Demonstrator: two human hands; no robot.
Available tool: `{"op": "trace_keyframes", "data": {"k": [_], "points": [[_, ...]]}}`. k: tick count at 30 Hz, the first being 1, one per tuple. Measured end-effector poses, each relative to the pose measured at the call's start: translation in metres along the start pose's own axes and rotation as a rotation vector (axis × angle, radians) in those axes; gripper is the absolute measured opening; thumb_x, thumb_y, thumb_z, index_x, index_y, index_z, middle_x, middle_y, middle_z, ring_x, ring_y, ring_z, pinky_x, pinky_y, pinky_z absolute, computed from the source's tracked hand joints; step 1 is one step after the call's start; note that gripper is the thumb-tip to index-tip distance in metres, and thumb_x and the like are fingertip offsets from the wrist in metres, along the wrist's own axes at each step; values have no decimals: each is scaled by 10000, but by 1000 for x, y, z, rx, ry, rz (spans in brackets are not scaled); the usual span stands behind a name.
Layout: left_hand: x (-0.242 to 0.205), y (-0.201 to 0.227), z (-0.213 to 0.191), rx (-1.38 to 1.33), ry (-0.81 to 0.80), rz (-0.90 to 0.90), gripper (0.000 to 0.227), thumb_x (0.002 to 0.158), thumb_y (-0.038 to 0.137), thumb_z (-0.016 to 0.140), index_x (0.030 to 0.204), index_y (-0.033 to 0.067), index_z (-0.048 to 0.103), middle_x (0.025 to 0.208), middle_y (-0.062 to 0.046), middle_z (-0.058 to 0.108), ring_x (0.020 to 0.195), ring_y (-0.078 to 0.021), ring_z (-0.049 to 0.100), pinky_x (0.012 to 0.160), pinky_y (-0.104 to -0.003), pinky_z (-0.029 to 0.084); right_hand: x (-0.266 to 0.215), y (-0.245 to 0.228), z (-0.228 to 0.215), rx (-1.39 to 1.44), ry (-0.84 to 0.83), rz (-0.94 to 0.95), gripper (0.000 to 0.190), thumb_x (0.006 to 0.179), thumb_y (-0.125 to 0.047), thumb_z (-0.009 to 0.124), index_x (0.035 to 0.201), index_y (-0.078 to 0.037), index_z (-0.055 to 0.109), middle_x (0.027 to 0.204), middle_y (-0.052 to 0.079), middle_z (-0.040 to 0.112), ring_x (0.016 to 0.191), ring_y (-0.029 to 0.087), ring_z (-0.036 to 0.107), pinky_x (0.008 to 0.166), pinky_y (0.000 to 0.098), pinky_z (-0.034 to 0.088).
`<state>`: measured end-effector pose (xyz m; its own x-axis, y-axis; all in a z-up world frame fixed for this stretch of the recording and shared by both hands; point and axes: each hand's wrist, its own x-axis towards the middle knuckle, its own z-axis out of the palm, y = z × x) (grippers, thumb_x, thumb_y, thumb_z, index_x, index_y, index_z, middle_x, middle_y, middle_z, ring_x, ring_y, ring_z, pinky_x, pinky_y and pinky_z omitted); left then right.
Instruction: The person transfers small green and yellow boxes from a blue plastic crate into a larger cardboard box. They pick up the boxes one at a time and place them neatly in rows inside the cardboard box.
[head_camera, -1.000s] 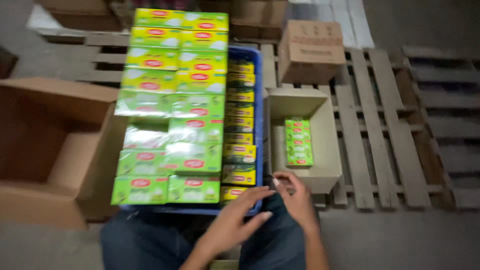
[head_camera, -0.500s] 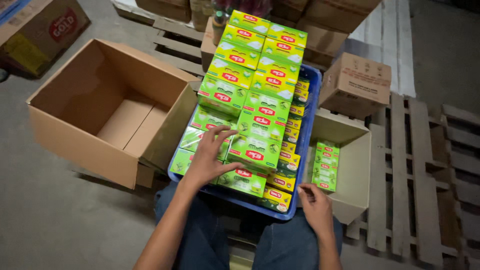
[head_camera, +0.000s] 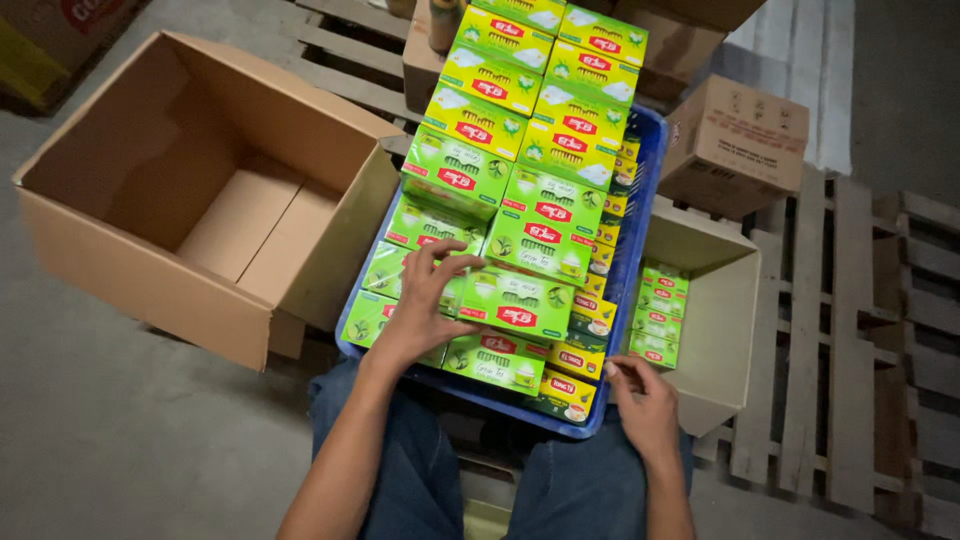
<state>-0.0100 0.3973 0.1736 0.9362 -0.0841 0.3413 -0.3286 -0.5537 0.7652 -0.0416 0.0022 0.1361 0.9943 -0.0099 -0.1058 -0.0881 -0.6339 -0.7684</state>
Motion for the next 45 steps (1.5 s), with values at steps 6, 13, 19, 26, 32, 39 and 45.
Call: {"op": "trace_keyframes", "data": {"k": [6,13,19,26,32,39,45], "points": [[-12,10,-14,-263,-33,-147,832,751,118,963,1495,196,600,1522,-59,632,1471,-267,588,1203,-386,446,-2,-1,-3,-31,44,-110,177,1051,-270,712,1088,-129,812,979,-17,823,888,96,737,827,303,586],[-15,35,-9,-510,60,-226,883,718,-8,958,1510,169,610,1549,-94,626,1531,-334,525,1281,-553,394,-8,19,-13,33,94,-41,182,1039,-254,756,1147,-128,828,992,72,853,912,199,792,867,354,621],[-15,84,11,-572,33,-215,1030,626,-26,1011,1549,158,592,1540,-125,657,1509,-426,530,1227,-688,433,-5,49,-18,347,148,21,163,1090,-154,718,1206,-89,812,1013,155,841,942,239,783,882,389,641],[1,137,73,-476,-104,-106,1065,612,146,1079,1567,184,609,1471,-128,684,1329,-406,657,1086,-522,594,-21,38,-59,654,250,6,228,1133,-94,619,1308,24,706,1238,223,770,1149,318,752,978,429,622],[21,156,146,-430,-259,8,1091,635,185,1061,1609,206,572,1485,-118,665,1375,-418,613,1194,-555,489,-22,26,-127,328,47,-176,635,904,-152,872,1481,-2,653,1519,202,607,1439,365,598,1151,516,550],[38,148,234,-387,-374,59,1070,674,94,1017,1629,132,533,1522,-184,629,1427,-455,561,1239,-579,412,17,23,-162,-111,-191,-201,905,752,-206,973,1581,-148,612,1625,170,536,1503,422,535,1225,558,456],[54,142,284,-320,-330,13,1022,797,70,957,1677,75,437,1579,-272,560,1478,-521,506,1264,-630,398,75,94,-150,-195,-248,-256,922,719,-242,957,1568,-161,608,1406,183,646,1277,484,651,1061,562,542]]}}
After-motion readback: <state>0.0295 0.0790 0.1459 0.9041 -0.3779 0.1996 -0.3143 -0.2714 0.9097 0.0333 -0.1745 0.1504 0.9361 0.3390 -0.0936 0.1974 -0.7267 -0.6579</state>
